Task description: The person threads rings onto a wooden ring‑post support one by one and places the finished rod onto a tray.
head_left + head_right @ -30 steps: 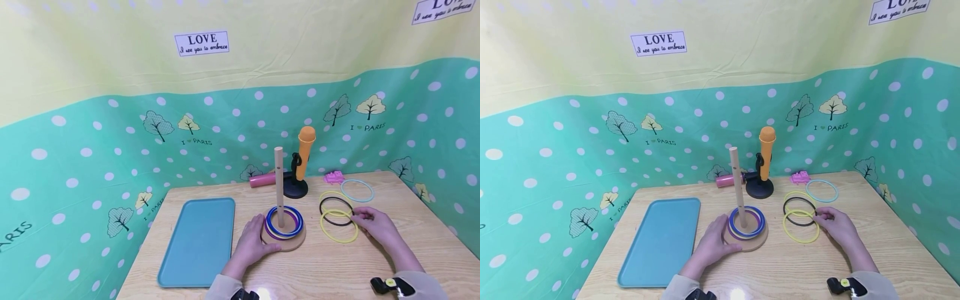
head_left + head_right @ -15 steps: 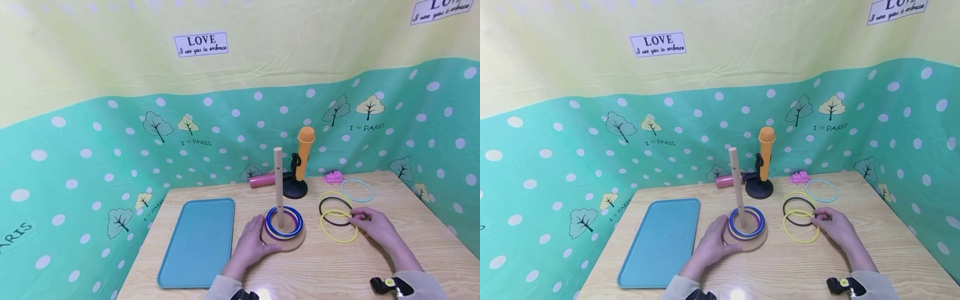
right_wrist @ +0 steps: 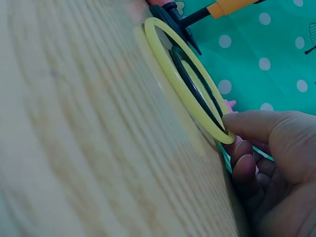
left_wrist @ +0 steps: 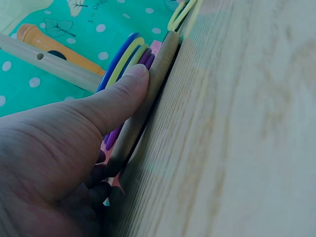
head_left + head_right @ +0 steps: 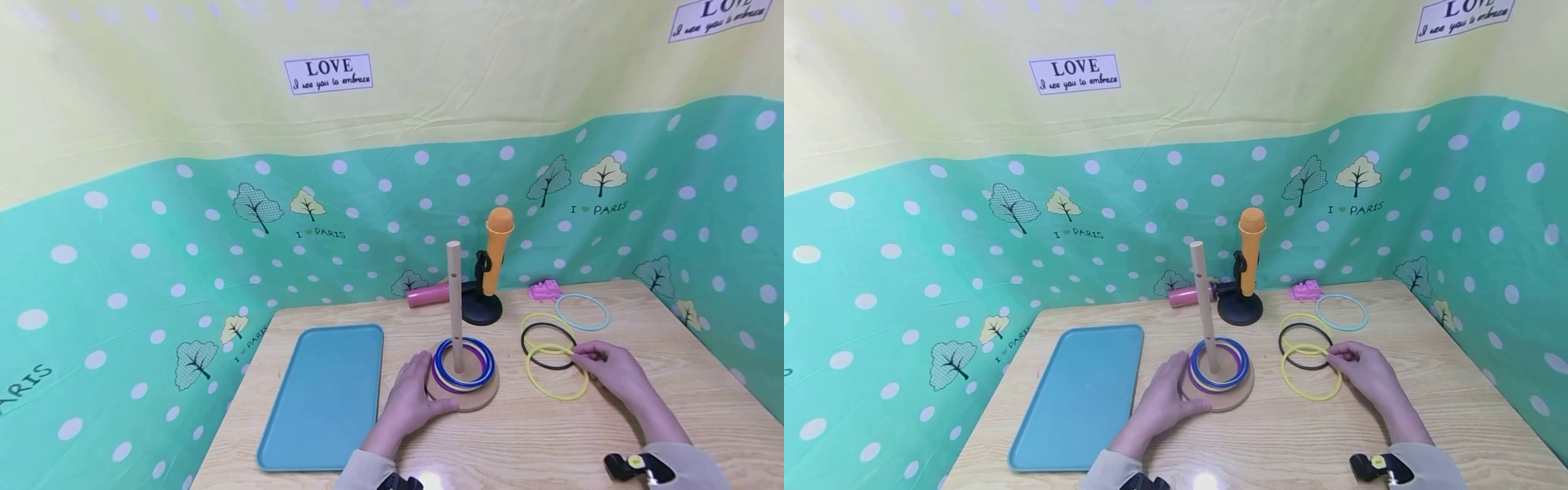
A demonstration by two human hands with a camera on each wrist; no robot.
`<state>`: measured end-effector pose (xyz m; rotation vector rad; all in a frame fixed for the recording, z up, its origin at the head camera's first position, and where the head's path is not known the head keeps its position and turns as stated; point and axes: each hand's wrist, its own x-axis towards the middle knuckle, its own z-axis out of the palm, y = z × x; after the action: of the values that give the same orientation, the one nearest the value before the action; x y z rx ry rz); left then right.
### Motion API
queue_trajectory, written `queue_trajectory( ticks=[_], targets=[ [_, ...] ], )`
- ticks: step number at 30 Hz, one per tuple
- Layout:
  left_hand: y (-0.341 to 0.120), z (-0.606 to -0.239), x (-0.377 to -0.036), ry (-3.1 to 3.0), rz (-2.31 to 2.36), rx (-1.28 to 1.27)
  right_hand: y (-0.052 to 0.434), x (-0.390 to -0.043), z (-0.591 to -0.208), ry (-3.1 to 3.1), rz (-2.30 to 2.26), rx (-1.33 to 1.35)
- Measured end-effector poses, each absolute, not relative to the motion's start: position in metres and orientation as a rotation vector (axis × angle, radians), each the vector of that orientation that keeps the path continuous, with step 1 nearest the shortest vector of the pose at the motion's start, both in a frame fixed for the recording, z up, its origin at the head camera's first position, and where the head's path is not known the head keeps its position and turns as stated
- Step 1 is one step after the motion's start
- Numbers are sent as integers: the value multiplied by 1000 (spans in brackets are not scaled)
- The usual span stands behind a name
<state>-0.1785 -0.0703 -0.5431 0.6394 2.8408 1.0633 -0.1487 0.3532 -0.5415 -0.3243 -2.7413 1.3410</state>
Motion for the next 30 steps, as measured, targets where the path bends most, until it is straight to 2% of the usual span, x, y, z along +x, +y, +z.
queue_trajectory(
  ticks=[16, 30],
  targets=[
    [-71, -545, -179, 2844, 1058, 645, 360, -145, -536, -2647, 1575, -393],
    [-72, -548, -182, 2834, 1069, 622, 347, -144, -492, -2491, 1672, -242]
  ],
)
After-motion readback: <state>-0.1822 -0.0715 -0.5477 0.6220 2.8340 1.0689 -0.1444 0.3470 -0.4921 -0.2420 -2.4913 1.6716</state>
